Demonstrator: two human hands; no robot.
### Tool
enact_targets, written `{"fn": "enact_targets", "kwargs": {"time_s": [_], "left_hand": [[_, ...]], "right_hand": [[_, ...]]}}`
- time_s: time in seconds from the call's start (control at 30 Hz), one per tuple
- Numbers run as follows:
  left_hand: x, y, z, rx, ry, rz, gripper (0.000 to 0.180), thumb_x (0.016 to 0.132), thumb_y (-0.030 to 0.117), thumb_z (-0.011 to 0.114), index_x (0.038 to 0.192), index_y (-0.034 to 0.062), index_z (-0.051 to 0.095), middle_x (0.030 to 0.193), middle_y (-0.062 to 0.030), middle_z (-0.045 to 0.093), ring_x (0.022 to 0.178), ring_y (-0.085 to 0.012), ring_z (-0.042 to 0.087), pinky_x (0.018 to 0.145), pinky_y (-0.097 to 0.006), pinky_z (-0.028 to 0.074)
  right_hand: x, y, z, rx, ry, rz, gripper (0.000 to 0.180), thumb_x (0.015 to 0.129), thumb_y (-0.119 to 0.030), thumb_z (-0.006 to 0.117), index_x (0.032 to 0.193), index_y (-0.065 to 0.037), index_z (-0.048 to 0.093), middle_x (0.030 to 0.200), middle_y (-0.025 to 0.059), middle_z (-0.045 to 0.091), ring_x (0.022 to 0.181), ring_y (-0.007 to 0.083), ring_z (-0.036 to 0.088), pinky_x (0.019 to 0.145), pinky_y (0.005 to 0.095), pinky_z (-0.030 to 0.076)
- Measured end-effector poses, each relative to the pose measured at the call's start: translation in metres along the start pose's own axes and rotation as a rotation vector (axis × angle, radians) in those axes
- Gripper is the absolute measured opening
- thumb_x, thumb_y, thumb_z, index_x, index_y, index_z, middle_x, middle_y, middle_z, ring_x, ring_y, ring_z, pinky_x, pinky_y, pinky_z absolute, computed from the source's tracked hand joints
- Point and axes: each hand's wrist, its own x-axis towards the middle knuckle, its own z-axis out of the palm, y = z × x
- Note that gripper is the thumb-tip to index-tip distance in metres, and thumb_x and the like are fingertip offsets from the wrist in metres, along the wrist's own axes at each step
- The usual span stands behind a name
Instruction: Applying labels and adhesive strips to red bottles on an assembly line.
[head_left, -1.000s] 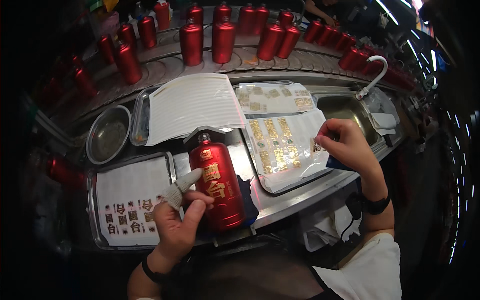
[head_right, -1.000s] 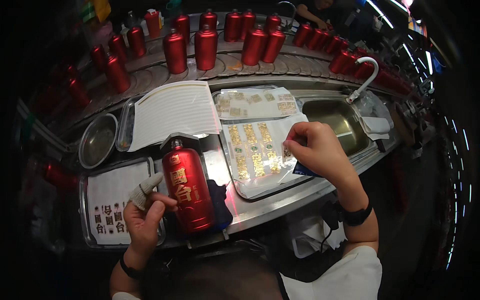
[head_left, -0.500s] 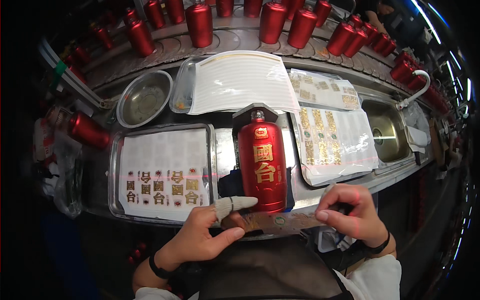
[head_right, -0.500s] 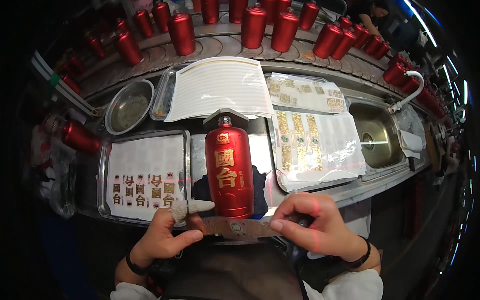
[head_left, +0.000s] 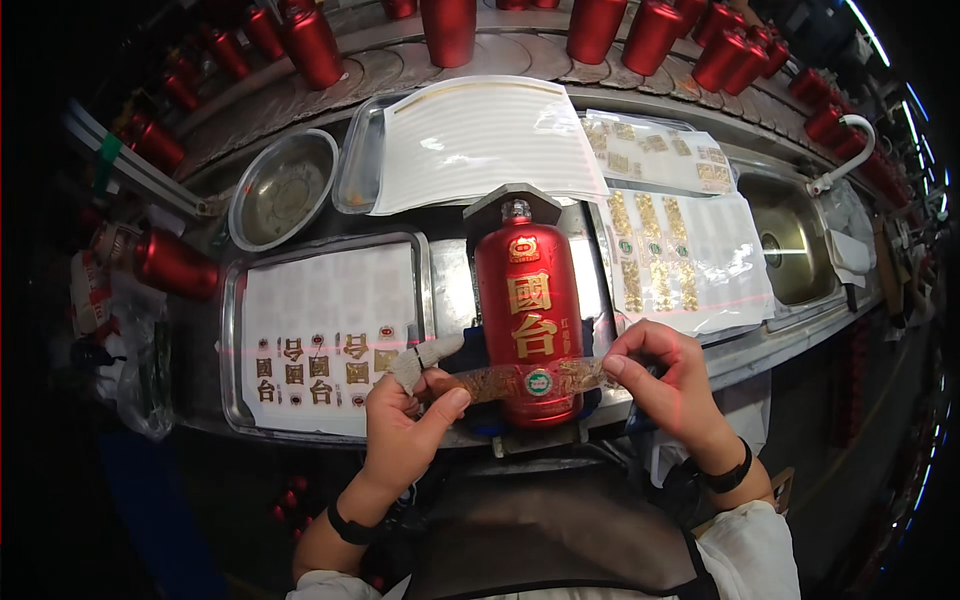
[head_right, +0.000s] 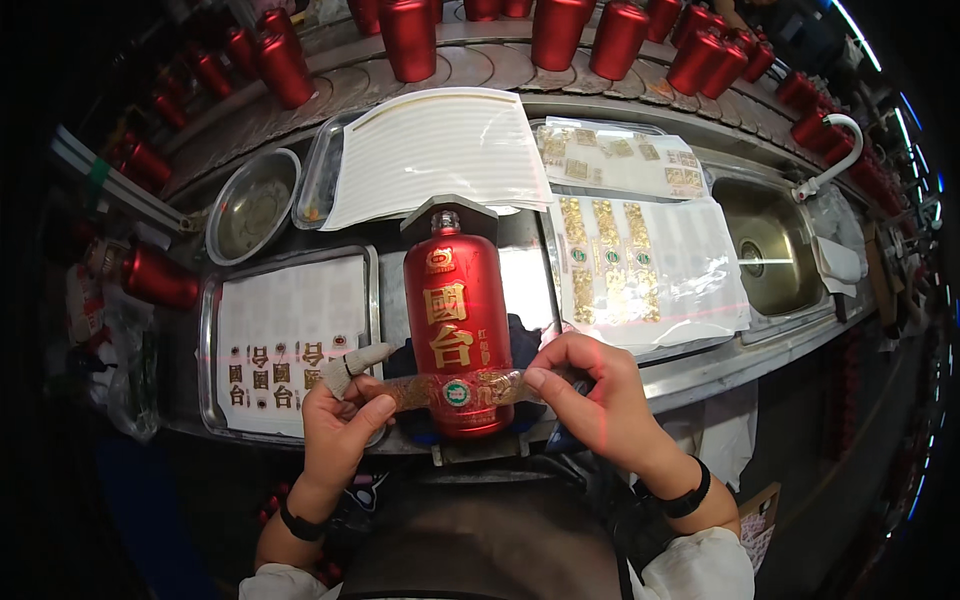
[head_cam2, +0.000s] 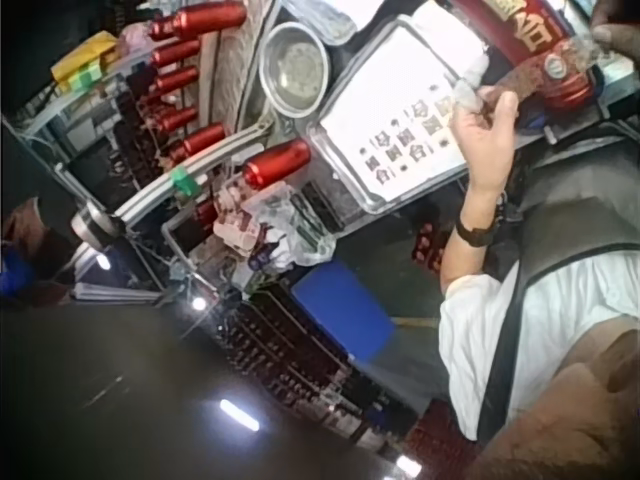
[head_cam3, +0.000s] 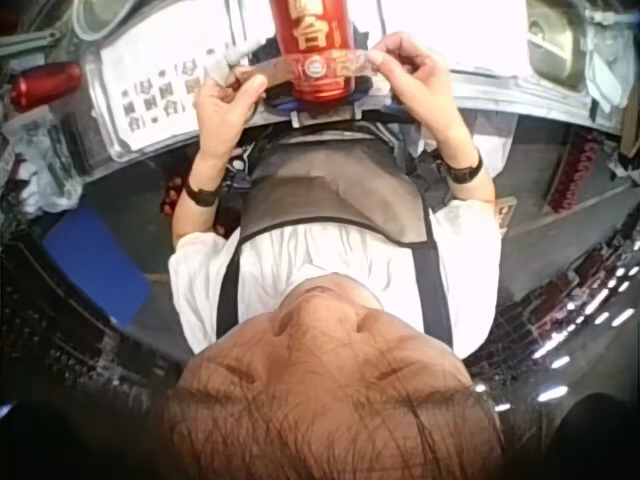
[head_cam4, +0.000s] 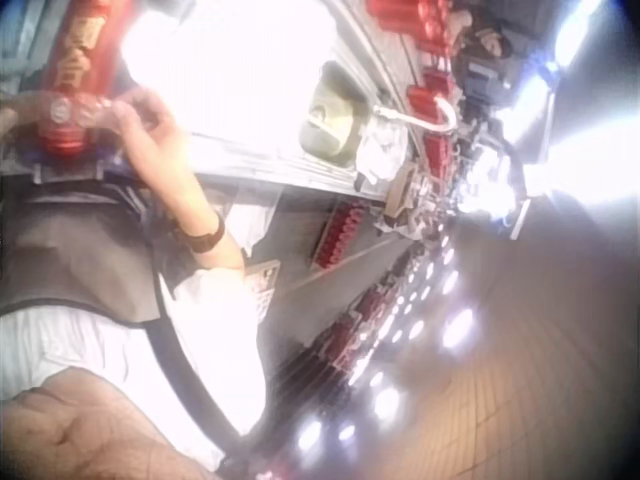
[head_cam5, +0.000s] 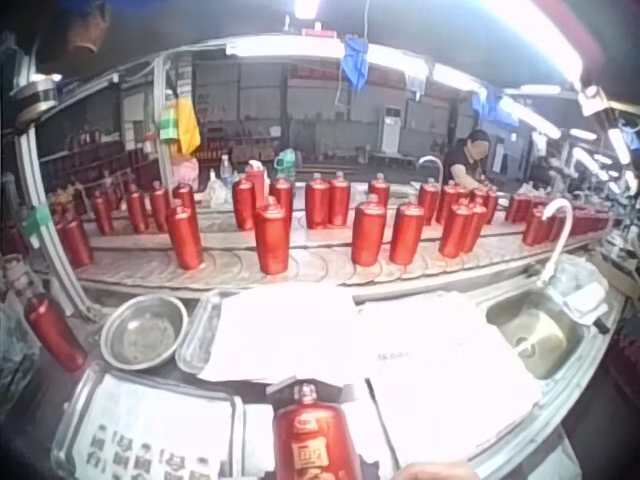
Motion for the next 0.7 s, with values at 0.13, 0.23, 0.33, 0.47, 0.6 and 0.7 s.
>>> {"fn": "enact_targets", "kwargs": {"time_s": [0.13, 0.23, 0.33, 0.47, 0.6, 0.7], "left_hand": [[-0.004, 0.012, -0.005, -0.055, -0.022, -0.011, 0.048, 0.090, 0.000, 0.065, 0.136, -0.0026, 0.051, 0.089, -0.0028, 0.064, 0.079, -0.0076, 0.059, 0.074, -0.023, 0.048], [-0.003, 0.013, -0.005, -0.087, -0.041, -0.061, 0.048, 0.090, 0.000, 0.065, 0.136, -0.0025, 0.051, 0.088, -0.0027, 0.064, 0.079, -0.0073, 0.058, 0.073, -0.022, 0.048], [0.001, 0.004, -0.001, -0.064, 0.023, -0.062, 0.050, 0.089, 0.001, 0.067, 0.136, -0.0026, 0.051, 0.083, -0.0028, 0.063, 0.072, -0.0075, 0.058, 0.067, -0.022, 0.048], [0.003, 0.002, 0.001, 0.010, -0.014, -0.020, 0.049, 0.089, 0.002, 0.066, 0.136, -0.0027, 0.051, 0.084, -0.0026, 0.063, 0.073, -0.0071, 0.058, 0.067, -0.021, 0.047], [0.002, -0.002, 0.002, 0.006, 0.010, -0.024, 0.049, 0.089, 0.002, 0.066, 0.136, -0.0023, 0.051, 0.085, -0.0022, 0.063, 0.073, -0.0069, 0.057, 0.068, -0.021, 0.047], [0.005, -0.003, -0.001, 0.029, -0.010, -0.021, 0.049, 0.090, 0.001, 0.065, 0.136, -0.0026, 0.051, 0.088, -0.0029, 0.064, 0.075, -0.0081, 0.059, 0.071, -0.023, 0.049]], "right_hand": [[-0.001, -0.005, -0.007, -0.057, -0.060, 0.026, 0.011, 0.089, -0.010, 0.070, 0.088, 0.001, 0.066, 0.076, 0.0012, 0.062, 0.070, 0.0061, 0.053, 0.064, 0.0234, 0.043], [0.000, -0.008, -0.007, -0.043, -0.055, 0.038, 0.012, 0.089, -0.011, 0.071, 0.087, 0.001, 0.066, 0.075, 0.0014, 0.063, 0.069, 0.0063, 0.053, 0.063, 0.0235, 0.043], [0.004, -0.005, -0.007, -0.067, -0.061, 0.050, 0.013, 0.088, -0.011, 0.071, 0.087, 0.001, 0.066, 0.075, 0.0012, 0.063, 0.069, 0.0063, 0.053, 0.063, 0.0234, 0.043], [0.005, 0.001, -0.011, -0.067, -0.062, 0.056, 0.013, 0.088, -0.012, 0.072, 0.087, 0.000, 0.067, 0.076, 0.0011, 0.063, 0.070, 0.0063, 0.054, 0.063, 0.0234, 0.043], [0.008, 0.000, -0.010, -0.051, -0.072, 0.103, 0.013, 0.089, -0.013, 0.071, 0.087, 0.000, 0.067, 0.076, 0.0011, 0.063, 0.071, 0.0066, 0.054, 0.065, 0.0233, 0.043], [0.011, 0.002, -0.007, -0.097, -0.095, 0.050, 0.013, 0.089, -0.013, 0.071, 0.088, 0.000, 0.067, 0.076, 0.0013, 0.063, 0.072, 0.0071, 0.054, 0.065, 0.0233, 0.043]]}}
